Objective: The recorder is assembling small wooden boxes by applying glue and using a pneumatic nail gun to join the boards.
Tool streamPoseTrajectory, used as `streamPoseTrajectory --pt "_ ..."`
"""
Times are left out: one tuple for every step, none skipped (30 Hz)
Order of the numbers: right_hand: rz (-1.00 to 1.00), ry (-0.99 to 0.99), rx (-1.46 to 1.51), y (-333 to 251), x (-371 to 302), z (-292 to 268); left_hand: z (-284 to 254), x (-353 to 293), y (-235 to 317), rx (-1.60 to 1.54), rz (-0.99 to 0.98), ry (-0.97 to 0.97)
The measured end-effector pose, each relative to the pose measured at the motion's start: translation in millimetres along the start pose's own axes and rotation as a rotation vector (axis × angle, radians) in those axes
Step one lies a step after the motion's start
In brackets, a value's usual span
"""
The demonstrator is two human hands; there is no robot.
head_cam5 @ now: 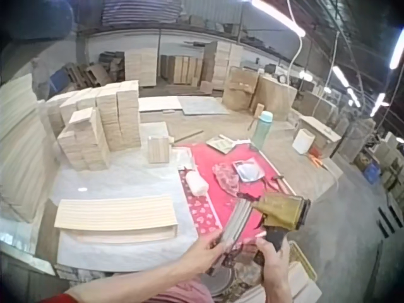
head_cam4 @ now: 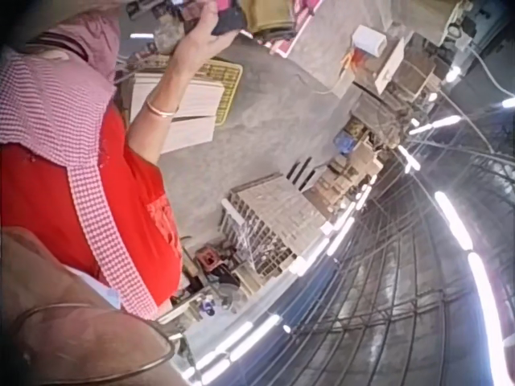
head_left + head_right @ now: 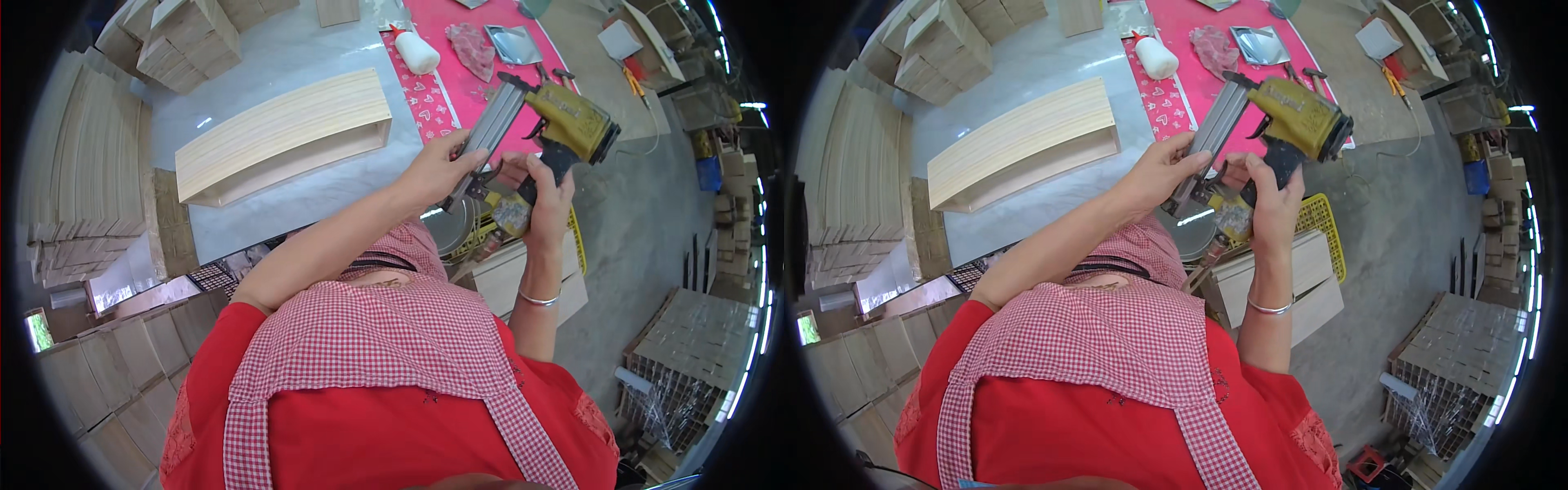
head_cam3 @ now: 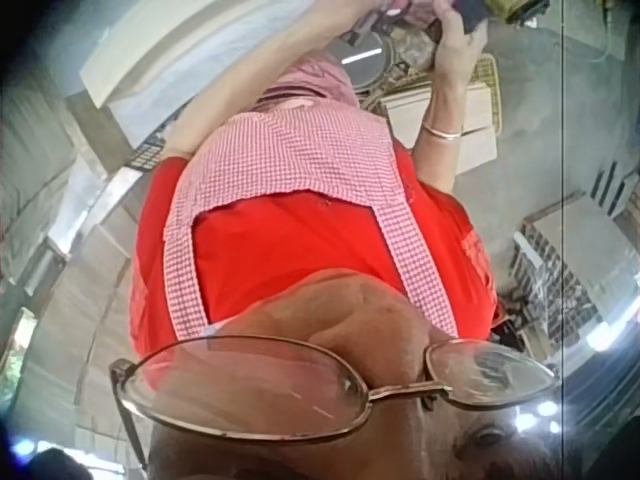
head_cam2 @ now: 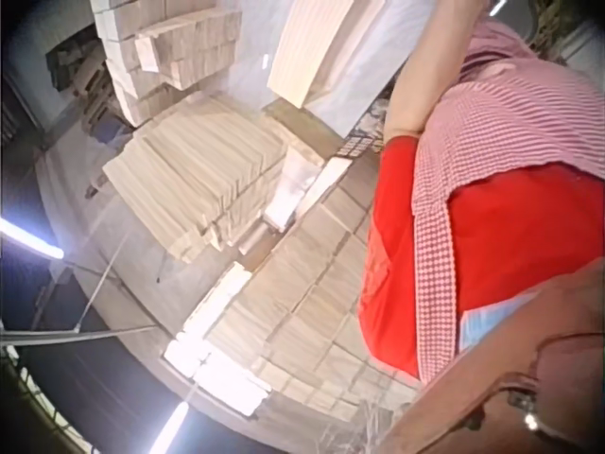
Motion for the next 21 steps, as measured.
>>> streamPoseTrajectory --pt "-0.005 -0.022 0.001 2.0 -2.3 -0.5 1.2 1.9 0.9 -0.003 0.036 -0.029" --pt "-0.016 -0.016 0.01 4.6 -4.4 -2.7 -1.2 3.6 -3.8 0.013 -0.003 -0.014" --pt "-0.026 -0.01 0.02 7.5 -5.5 -4.8 -1.4 5.7 -5.6 0.015 -0.003 -0.029" --pt "-0.062 -0.032 0.045 8.0 -5.4 -5.7 -1.6 7.1 -7.8 0.015 -0.005 -0.044" --pt "-0.036 -0.003 0.031 12.3 -5.1 -10.9 -1.1 7.7 -10.2 0.005 -0.002 -0.069" --pt "-0.057 -0.023 -0.033 12.2 -3.2 -11.8 -3.6 6.9 -13.2 0.021 -0.009 -0.06" --pt "-0.075 -0.042 -0.097 12.2 -1.5 -12.4 -4.2 4.4 -20.6 -0.001 -0.059 -0.075" --pt "-0.047 -0.001 -0.173 15.1 -1.1 -17.6 -4.6 -0.1 -29.0 -0.024 -0.111 -0.09" --pt "-0.09 -0.058 -0.156 13.8 1.8 -15.5 -4.6 -5.2 -36.5 -0.047 -0.148 -0.111" --pt "-0.103 0.002 -0.102 14.2 5.2 -23.1 -6.9 -11.6 -42.3 -0.039 -0.163 -0.106" --pt "-0.119 0.064 -0.047 14.5 8.7 -31.1 -6.7 -19.7 -50.5 -0.014 -0.199 -0.121" --pt "-0.176 0.093 0.011 11.7 12.3 -36.6 -6.3 -27.2 -58.5 0.008 -0.236 -0.136" --pt "-0.135 0.133 0.009 15.3 14.6 -44.1 -6.0 -33.0 -64.7 0.012 -0.238 -0.141" --pt "-0.102 0.13 -0.021 16.5 18.4 -49.6 -1.8 -37.8 -73.8 -0.065 -0.278 -0.185" --pt "-0.074 0.125 -0.051 18.4 23.7 -55.1 2.8 -41.1 -82.3 -0.133 -0.323 -0.246" --pt "-0.062 0.122 -0.072 19.5 29.4 -60.4 0.7 -41.5 -85.2 -0.131 -0.311 -0.234" --pt "-0.057 0.12 -0.079 22.0 32.9 -64.7 -0.6 -42.8 -92.6 -0.118 -0.367 -0.235" --pt "-0.048 0.122 -0.084 25.9 33.5 -68.5 -2.1 -43.5 -99.0 -0.107 -0.423 -0.233" --pt "-0.036 0.123 -0.09 29.9 33.1 -71.8 -3.8 -44.2 -104.8 -0.097 -0.479 -0.23" --pt "-0.022 0.124 -0.095 33.2 34.1 -75.8 -4.7 -42.6 -105.9 -0.093 -0.475 -0.23" --pt "-0.025 0.123 -0.092 34.7 35.1 -79.6 -2.9 -43.8 -109.9 -0.111 -0.522 -0.257"
Point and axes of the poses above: each hand's wrist, its own x-axis towards the middle knuckle, its own z-axis out of the palm, y = z × x, the point moved 8 cm from there along x, towards the middle knuckle, and after that the axes turned 12 degrees about -y, right-handed, at the moved point
